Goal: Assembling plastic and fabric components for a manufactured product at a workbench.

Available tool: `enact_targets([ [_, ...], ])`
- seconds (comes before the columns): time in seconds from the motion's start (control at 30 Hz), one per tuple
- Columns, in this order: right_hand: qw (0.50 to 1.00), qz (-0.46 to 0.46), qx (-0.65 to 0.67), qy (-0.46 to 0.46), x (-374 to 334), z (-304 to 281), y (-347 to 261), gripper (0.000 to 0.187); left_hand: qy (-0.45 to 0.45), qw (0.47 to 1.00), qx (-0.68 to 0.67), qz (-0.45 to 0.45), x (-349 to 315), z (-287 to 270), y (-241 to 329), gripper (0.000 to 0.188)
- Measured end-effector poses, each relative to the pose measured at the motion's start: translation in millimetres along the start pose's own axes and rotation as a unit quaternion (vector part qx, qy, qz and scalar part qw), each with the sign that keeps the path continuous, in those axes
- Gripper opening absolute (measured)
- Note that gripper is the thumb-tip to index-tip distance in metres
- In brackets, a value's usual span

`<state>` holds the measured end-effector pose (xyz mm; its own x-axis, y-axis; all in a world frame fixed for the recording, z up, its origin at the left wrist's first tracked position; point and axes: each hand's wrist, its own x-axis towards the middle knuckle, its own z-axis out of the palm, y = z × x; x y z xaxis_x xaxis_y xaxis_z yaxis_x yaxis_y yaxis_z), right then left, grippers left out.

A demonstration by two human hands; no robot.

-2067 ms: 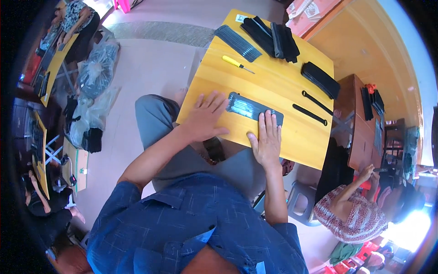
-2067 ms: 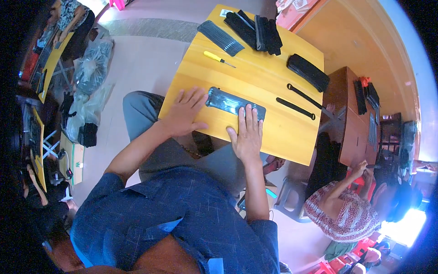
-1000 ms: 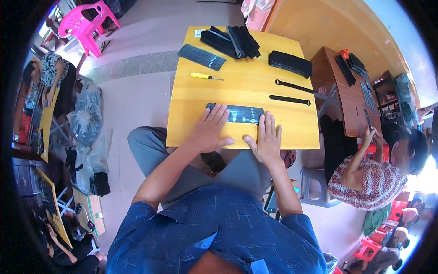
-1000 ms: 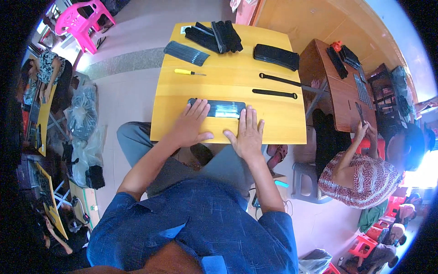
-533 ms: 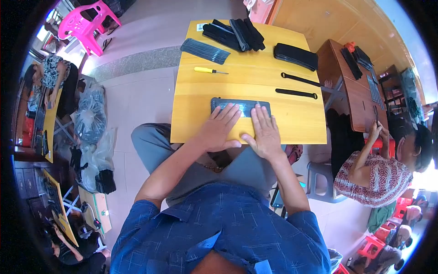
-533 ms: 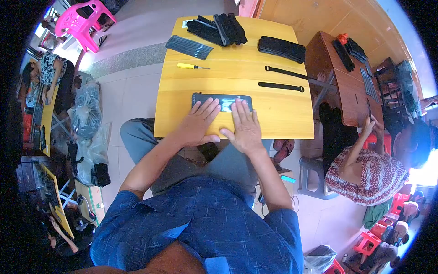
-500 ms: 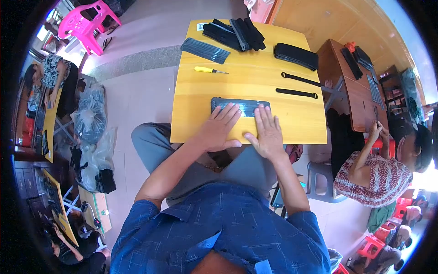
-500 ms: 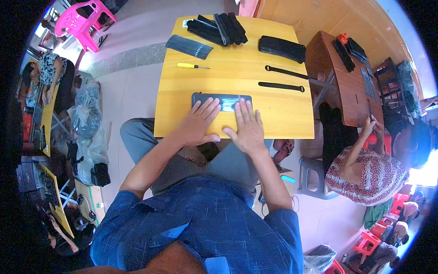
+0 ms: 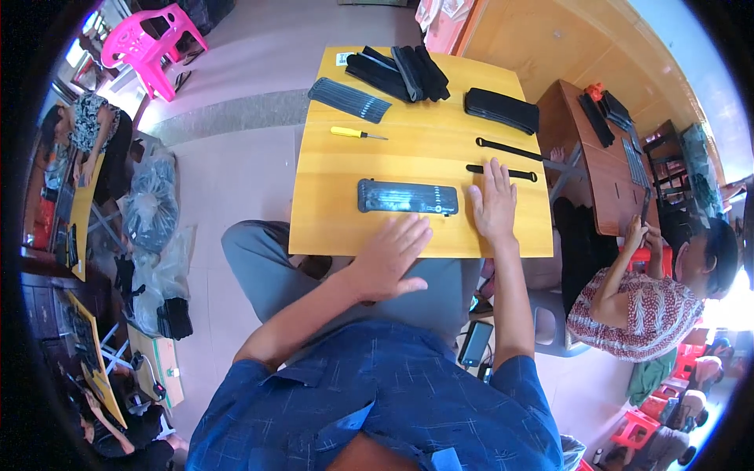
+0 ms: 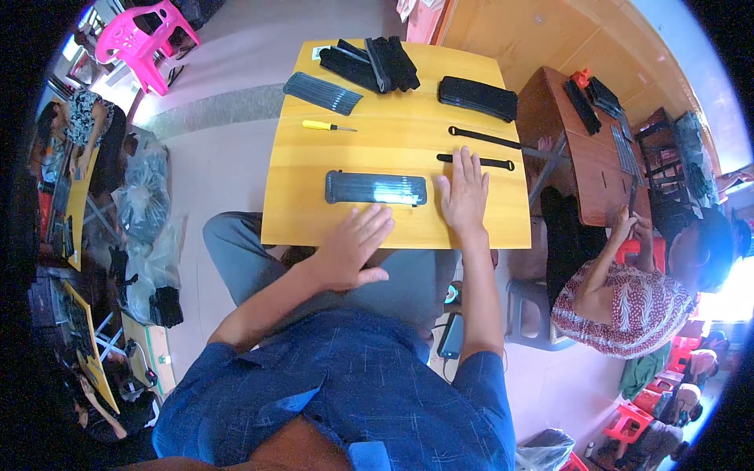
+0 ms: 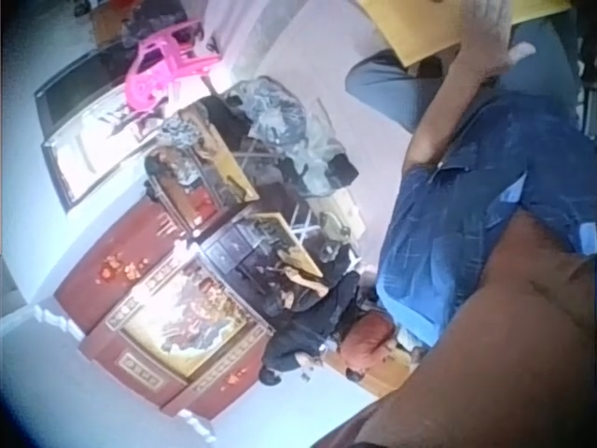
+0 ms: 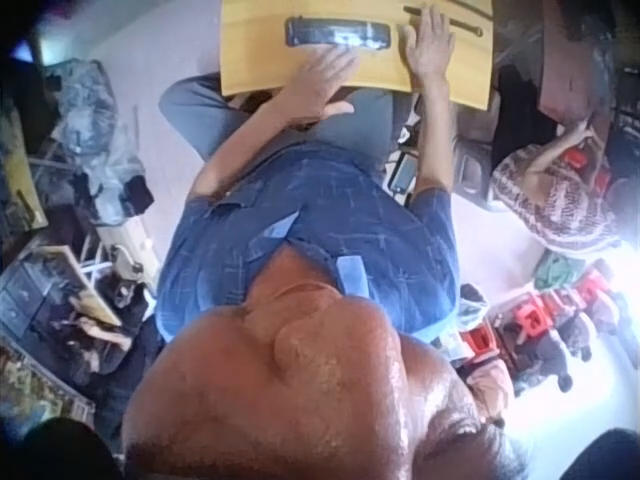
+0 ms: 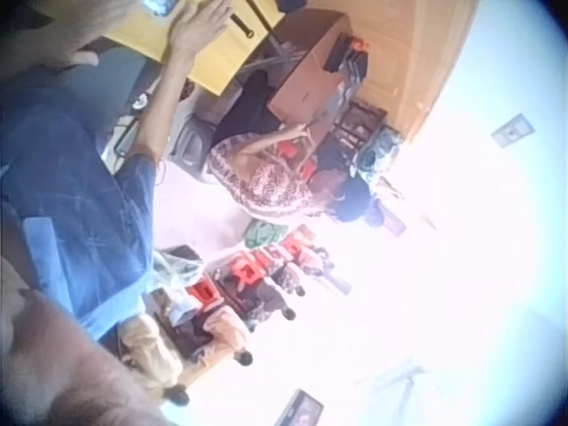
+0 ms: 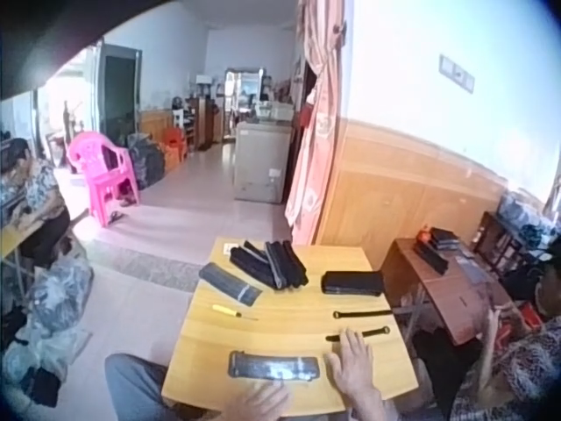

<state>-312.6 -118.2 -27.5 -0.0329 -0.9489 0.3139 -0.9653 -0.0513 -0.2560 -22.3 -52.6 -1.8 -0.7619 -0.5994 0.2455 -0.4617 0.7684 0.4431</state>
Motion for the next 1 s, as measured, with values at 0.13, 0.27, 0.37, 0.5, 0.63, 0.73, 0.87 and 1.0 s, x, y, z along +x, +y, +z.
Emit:
enact_targets([
  [0.13, 0.997, 0.02, -0.053, -0.043, 4.1, 8.3, 14.0, 0.056, -0.032, 0.999, -0.011, -0.01, -13.2, 6.2, 16.7, 0.089],
  [0.27, 1.0, 0.006, -0.01, -0.011, -38.3, -10.8, 19.1, 0.054, -0.049, 0.998, -0.029, -0.022, -30.7, 7.1, 23.9, 0.085],
  [0.37, 1.0, 0.001, 0.006, -0.009, -78.5, -32.0, 12.6, 0.059, -0.046, 0.997, -0.049, -0.029, -41.7, 10.3, 27.0, 0.081],
  [0.5, 0.999, 0.021, 0.028, -0.033, -116.6, -67.8, -13.0, 0.067, -0.063, 0.996, -0.061, -0.027, -43.6, 15.2, 30.0, 0.08],
  [0.63, 0.999, -0.001, 0.035, 0.012, -135.4, -52.8, -10.0, 0.041, -0.043, 0.997, -0.06, -0.009, -39.1, 18.1, 34.3, 0.077],
  [0.73, 0.998, -0.017, 0.029, 0.043, -135.1, -57.3, -24.8, 0.018, -0.033, 0.996, -0.079, 0.0, -35.9, 17.6, 35.8, 0.077],
  [0.87, 0.963, 0.003, 0.249, 0.098, -128.1, -85.5, -73.7, 0.015, 0.004, 0.984, -0.175, -0.041, -29.8, 8.8, 43.4, 0.075],
  [1.0, 0.733, 0.117, 0.661, 0.108, -124.0, -90.9, -119.4, 0.014, 0.156, 0.965, -0.186, -0.098, -16.6, -2.7, 53.4, 0.057],
])
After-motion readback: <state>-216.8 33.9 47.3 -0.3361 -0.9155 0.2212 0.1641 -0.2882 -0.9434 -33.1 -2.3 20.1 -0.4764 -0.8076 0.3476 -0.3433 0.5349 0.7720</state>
